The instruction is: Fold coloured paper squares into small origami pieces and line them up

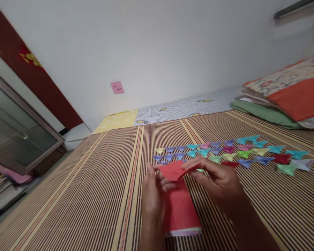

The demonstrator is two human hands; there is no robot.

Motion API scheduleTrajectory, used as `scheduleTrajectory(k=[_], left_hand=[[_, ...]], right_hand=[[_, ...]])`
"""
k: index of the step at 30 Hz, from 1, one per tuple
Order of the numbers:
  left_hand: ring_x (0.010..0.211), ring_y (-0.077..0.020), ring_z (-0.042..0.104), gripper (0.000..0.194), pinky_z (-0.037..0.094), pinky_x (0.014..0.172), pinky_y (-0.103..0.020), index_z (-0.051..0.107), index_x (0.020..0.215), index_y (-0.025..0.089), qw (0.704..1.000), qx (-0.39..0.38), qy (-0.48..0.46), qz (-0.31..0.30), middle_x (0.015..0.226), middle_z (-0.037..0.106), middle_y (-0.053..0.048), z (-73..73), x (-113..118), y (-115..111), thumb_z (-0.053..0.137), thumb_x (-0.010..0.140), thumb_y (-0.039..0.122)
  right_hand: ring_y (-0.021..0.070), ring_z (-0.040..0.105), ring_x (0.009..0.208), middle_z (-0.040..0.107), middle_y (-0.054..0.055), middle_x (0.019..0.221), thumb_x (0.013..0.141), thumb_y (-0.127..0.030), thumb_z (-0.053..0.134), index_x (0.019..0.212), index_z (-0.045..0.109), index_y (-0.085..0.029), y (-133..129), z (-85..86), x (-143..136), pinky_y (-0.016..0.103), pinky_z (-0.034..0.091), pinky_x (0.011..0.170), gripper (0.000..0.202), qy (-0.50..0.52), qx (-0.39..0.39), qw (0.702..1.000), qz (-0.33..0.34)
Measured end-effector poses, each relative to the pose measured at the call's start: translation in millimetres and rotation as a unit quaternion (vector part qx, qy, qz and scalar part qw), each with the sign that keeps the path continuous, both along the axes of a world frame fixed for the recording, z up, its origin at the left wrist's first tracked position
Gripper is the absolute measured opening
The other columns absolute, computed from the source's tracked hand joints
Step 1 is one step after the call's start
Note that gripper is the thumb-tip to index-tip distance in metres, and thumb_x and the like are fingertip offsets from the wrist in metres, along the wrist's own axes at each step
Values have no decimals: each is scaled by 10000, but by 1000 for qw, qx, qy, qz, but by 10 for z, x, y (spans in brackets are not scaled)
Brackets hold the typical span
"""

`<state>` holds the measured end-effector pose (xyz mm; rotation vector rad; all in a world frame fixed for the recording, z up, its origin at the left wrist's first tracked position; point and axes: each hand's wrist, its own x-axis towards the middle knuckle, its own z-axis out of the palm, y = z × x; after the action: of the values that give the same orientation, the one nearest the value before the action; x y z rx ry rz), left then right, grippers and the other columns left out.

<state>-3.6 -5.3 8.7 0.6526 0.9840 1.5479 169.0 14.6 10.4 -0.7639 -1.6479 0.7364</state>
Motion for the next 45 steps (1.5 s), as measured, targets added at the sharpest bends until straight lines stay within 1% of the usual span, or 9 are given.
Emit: scheduleTrajectory(k=[3,7,15,20,23,28,36,42,45], left_hand=[[790,-230,762,459,598,744,-329,730,958,123,995,19,-95,-37,849,786,-109,33,-8,-9,818,781,536],[914,-283,776,277,596,866,-395,772,957,105,991,27,-97,-86,895,809,-128,31,-4,-31,853,786,308],[905,-293,786,348,600,869,-413,787,968,122,994,38,-103,-18,881,822,-120,60,77,-29,909,695,300],[881,-291,785,334,602,850,-404,788,951,107,991,32,-103,-77,879,818,-132,16,70,-23,909,703,294],[838,-275,781,315,605,818,-387,794,961,105,993,42,-65,-86,851,815,-121,-47,51,-7,894,725,290],[739,-229,749,260,596,735,-336,793,876,114,997,60,58,5,776,793,-75,-49,33,3,873,739,319],[496,-118,537,288,452,507,-223,716,604,127,971,49,229,46,525,614,18,-68,78,-5,862,710,352],[666,-151,664,338,541,662,-253,785,972,157,987,78,139,7,824,764,-61,-27,64,-18,735,875,476],[821,-186,725,363,570,784,-286,775,1107,191,983,112,133,-52,992,791,-89,7,55,-24,824,810,393]], right_hand=[[181,727,987,772,3,1009,912,-118,673,942,726,-275,5,-1,-13,312,566,895,168,-4,45,999,27],[177,739,996,776,11,1061,884,-114,720,921,723,-272,39,-18,-51,305,582,884,162,-9,66,997,49],[235,669,1199,668,66,1316,855,-162,762,997,772,-288,87,-92,-40,389,559,1001,190,-78,79,994,2],[203,688,1143,684,55,1276,915,-158,699,953,772,-279,93,-112,-27,330,576,947,147,-73,82,994,8],[201,698,1102,695,54,1246,904,-129,688,943,771,-272,96,-126,-34,316,584,902,170,-58,81,995,-4],[206,690,1119,709,51,1203,868,-33,618,969,766,-268,113,-136,-19,353,565,957,295,-69,83,994,-2],[206,712,1036,713,49,1123,870,-108,668,938,775,-261,71,-39,1,330,571,892,199,-88,49,994,35],[220,703,989,728,60,1026,872,-86,606,882,760,-236,73,-12,-14,369,561,889,216,-56,33,998,6],[229,688,1019,722,73,1085,905,-128,628,895,781,-239,67,11,-29,367,559,884,190,-53,30,998,1]])
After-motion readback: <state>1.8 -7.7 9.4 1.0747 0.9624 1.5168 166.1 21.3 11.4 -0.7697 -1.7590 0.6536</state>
